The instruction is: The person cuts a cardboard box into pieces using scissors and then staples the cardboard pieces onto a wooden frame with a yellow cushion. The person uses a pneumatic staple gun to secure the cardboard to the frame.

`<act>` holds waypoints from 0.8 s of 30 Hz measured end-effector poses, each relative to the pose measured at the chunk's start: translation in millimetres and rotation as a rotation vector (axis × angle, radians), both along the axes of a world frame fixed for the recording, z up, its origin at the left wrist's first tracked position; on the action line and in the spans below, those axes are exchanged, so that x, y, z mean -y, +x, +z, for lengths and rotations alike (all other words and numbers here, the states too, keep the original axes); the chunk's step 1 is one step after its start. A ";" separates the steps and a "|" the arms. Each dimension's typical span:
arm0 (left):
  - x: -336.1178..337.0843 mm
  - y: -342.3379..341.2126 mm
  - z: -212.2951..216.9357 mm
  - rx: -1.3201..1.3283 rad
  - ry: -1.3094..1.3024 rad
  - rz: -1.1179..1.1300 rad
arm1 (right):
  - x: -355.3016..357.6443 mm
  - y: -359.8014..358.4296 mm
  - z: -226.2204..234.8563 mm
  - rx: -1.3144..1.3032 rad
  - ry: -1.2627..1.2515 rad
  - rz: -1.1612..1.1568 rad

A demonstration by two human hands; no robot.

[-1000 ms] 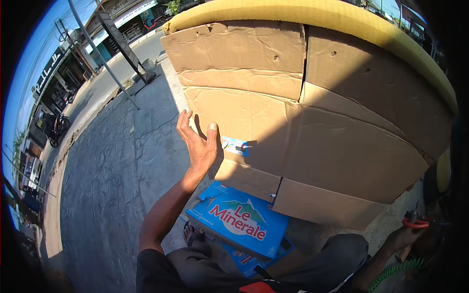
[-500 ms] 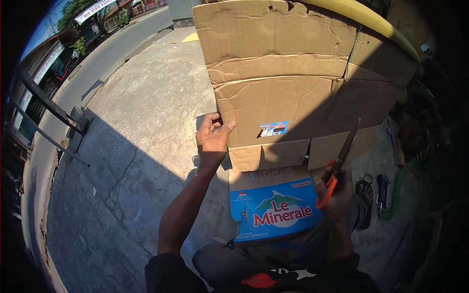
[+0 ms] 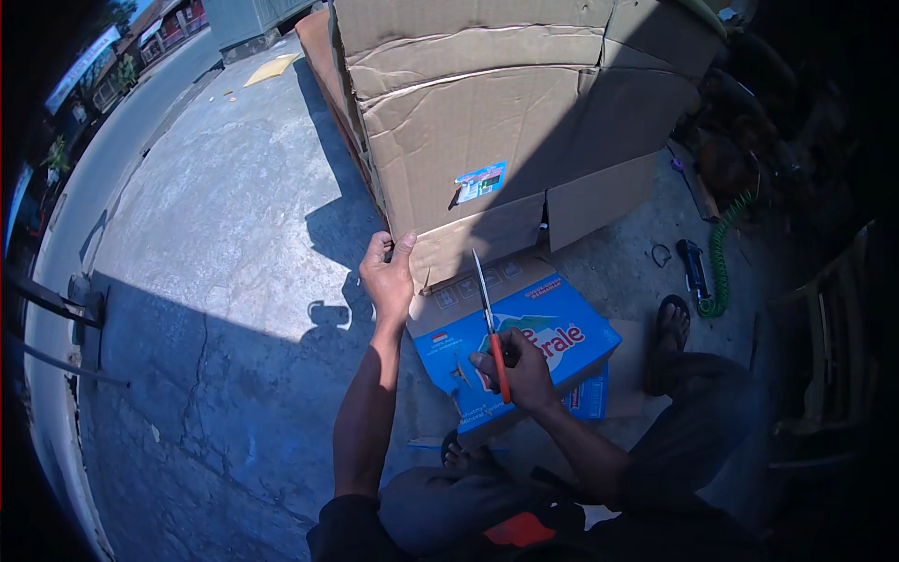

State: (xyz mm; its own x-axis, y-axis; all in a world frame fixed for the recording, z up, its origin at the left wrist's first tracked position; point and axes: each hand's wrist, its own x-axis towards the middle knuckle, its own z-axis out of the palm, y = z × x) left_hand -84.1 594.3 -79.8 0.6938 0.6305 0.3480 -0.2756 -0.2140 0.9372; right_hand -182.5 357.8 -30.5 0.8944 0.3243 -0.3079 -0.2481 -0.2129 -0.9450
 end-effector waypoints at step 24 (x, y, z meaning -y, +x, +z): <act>21.1 -4.6 -22.5 -0.100 -0.091 0.061 | -10.6 22.9 -90.9 0.115 0.018 0.088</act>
State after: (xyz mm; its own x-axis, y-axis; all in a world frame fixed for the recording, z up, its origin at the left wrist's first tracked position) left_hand -88.6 573.2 -102.3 0.6817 0.6982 0.2188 -0.1689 -0.1408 0.9755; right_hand -159.6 368.4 -121.4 0.8912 0.4079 -0.1986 -0.1191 -0.2121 -0.9700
